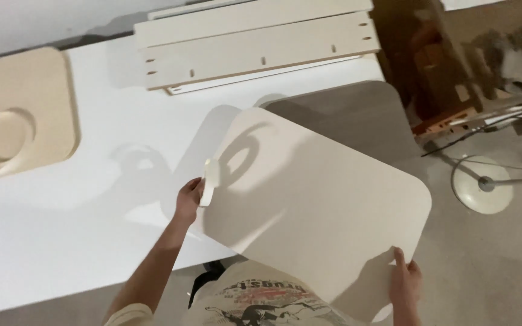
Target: Applying adhesive edge tape to the perimeter of wooden boards and trimming the excess.
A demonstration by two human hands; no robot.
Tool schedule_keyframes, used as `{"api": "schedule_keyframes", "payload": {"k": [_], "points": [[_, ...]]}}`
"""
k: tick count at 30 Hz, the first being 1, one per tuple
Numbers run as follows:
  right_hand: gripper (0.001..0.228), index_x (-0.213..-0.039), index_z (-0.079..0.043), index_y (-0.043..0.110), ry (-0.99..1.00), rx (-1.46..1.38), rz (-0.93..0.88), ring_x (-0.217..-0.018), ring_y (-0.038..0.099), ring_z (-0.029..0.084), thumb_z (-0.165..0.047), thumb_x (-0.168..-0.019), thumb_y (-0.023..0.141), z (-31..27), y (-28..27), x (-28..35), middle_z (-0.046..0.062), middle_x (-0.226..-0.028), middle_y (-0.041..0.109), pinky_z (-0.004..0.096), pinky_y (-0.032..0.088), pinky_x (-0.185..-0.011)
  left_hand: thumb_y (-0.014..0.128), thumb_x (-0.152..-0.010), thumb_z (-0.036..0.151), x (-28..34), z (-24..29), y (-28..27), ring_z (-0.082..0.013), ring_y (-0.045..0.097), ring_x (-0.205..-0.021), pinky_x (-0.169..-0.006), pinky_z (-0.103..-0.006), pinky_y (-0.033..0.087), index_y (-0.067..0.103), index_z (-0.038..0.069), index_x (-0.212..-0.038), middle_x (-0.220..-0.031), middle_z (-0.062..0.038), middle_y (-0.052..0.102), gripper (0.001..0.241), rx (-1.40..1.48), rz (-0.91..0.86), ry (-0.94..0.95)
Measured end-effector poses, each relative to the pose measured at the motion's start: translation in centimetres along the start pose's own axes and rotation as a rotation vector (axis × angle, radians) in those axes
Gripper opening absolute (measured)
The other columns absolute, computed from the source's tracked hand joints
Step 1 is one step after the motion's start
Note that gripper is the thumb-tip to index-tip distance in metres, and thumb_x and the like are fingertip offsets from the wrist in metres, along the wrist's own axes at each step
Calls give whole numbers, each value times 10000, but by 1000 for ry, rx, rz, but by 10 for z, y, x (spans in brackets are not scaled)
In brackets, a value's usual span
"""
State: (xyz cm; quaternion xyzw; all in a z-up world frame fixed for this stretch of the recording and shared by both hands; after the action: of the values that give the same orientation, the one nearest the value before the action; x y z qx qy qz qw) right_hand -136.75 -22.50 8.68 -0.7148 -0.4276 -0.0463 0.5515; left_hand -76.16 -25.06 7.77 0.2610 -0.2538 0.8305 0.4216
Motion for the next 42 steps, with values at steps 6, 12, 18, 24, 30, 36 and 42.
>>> {"api": "schedule_keyframes", "payload": {"k": [6,12,18,24,30,36,42], "points": [[620,-1020,8,677,-316,61,-212,-854,636,364,-594,-995,532,-69,113,99,194,-933,665,519,456,-737,695,-940,337,0,-114,-220,-246,690,-1040,-883,-348,559,622,20,-1345,-1190,-118,717,519,276,253,15],[605,-1234,47,672,-422,-93,-341,-750,654,222,-518,-1024,724,-91,254,126,159,-928,689,382,552,-628,649,-1080,350,24,-153,-369,-382,627,-1224,-1028,-496,539,600,4,-1373,-1255,-230,661,456,280,399,149],[698,-1323,36,643,-475,86,-371,-759,687,223,-586,-1006,679,-141,313,180,162,-1002,700,401,607,-646,671,-1073,350,-34,-208,-438,-323,667,-1151,-969,-465,569,645,23,-1324,-1180,-194,686,413,273,439,197],[775,-1306,55,638,-609,232,-337,-1009,715,378,-668,-1037,558,-159,338,175,266,-1117,697,499,608,-762,737,-1019,377,-83,-261,-455,-105,600,-763,-670,-257,535,648,26,-1301,-922,-63,661,459,276,486,165],[895,-1149,120,707,-898,712,-275,-1038,725,443,-695,-1073,345,-197,310,218,326,-1057,724,492,613,-791,767,-986,393,-35,-212,-434,-214,676,-848,-685,-341,581,626,28,-1370,-1086,-218,690,549,16,469,55],[941,-1062,98,742,-985,835,-256,-972,750,416,-744,-1033,322,-207,320,198,292,-952,750,477,615,-756,690,-1005,349,-13,-181,-424,-358,729,-931,-779,-454,615,661,22,-1345,-1112,-255,702,472,-199,415,25],[971,-1081,62,742,-983,826,-211,-925,759,378,-796,-1024,292,-214,323,196,252,-889,742,472,622,-738,665,-1009,344,1,-158,-410,-437,699,-1029,-842,-506,606,640,-10,-1355,-1167,-302,671,496,-135,390,43]]}}
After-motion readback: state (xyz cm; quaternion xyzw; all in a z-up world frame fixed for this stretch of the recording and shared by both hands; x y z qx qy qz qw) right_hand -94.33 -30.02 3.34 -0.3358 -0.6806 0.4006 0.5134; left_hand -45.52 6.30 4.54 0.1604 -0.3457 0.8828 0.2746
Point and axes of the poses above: each hand's wrist, its own x-axis away from the middle knuckle, its own y-axis out of the palm, z = x × y, the point moved 4 cm from there along -x, towards the middle knuckle
